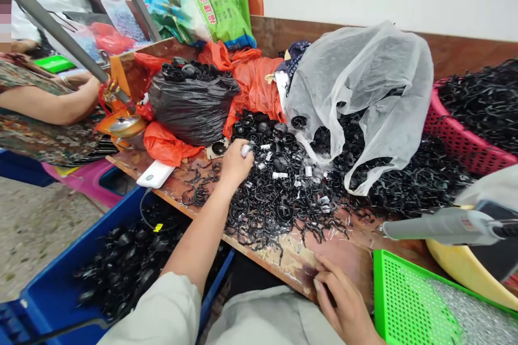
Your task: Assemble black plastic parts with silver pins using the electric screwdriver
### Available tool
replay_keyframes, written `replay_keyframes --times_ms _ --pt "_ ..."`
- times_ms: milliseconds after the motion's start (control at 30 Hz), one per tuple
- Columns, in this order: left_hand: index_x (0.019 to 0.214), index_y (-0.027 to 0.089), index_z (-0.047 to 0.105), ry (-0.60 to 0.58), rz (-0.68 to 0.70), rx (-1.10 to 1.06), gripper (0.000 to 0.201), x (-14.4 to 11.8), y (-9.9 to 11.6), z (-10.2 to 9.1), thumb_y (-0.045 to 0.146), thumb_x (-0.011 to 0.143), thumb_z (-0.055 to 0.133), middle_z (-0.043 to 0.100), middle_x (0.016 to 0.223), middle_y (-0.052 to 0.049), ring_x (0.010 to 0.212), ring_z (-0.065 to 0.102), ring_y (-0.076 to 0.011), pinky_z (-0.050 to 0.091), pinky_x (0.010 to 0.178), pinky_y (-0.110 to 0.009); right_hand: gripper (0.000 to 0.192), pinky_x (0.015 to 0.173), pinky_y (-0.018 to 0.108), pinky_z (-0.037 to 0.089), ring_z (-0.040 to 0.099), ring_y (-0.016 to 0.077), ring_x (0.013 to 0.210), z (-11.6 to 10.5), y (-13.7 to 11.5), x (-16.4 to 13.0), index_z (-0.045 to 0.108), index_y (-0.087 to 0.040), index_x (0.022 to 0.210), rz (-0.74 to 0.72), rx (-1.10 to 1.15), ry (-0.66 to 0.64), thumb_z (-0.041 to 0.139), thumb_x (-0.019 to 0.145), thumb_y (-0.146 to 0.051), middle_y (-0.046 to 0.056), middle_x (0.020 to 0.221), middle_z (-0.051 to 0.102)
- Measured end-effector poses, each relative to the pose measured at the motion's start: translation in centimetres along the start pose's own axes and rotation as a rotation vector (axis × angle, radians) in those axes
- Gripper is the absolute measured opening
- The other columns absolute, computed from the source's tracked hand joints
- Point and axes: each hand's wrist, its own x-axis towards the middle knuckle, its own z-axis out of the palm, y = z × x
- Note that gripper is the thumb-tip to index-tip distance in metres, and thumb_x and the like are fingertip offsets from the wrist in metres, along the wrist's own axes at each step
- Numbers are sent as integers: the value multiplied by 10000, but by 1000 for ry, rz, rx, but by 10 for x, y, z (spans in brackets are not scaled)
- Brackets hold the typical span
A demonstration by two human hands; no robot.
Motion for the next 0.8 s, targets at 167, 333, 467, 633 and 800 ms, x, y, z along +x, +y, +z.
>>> replay_keyframes --times_ms 167,333,467,633,800 --pt "1314 204 496 -22 389 -138 475 -20 37 7 383 879 558 573 1324 -94 1211 531 -221 410 1043 -368 136 906 422 559 606 261 1160 6 10 -9 601 -229 1024 -21 3 23 538 903 -233 130 1244 609" --pt "1429 241 386 131 2 237 602 -55 -10 -28 539 908 434 356 1530 -105 1442 240 -303 155 1165 -544 152 920 428 552 614 260 1146 11 21 -14 595 -224 1046 -47 1 27 547 902 -241 144 1281 581" --pt "1484 215 306 61 -362 384 697 -69 -78 -44 613 914 261 164 1599 -152 1468 65 -394 140 1101 -669 176 897 421 561 615 267 1141 14 24 -15 592 -222 1063 -108 -7 13 567 892 -256 140 1251 595" --pt "1494 139 292 -147 -335 216 794 -54 -98 -15 652 892 225 144 1597 -183 1467 25 -398 105 1125 -640 187 926 442 544 588 271 1179 16 26 -18 584 -212 1080 -99 -11 16 556 896 -240 146 1277 574" --pt "1445 223 393 -225 -167 106 673 -33 -61 29 615 918 243 327 1551 -113 1461 213 -272 209 1162 -464 183 913 452 546 572 279 1197 21 34 -19 583 -210 1076 -112 -6 39 534 906 -259 149 1284 564"
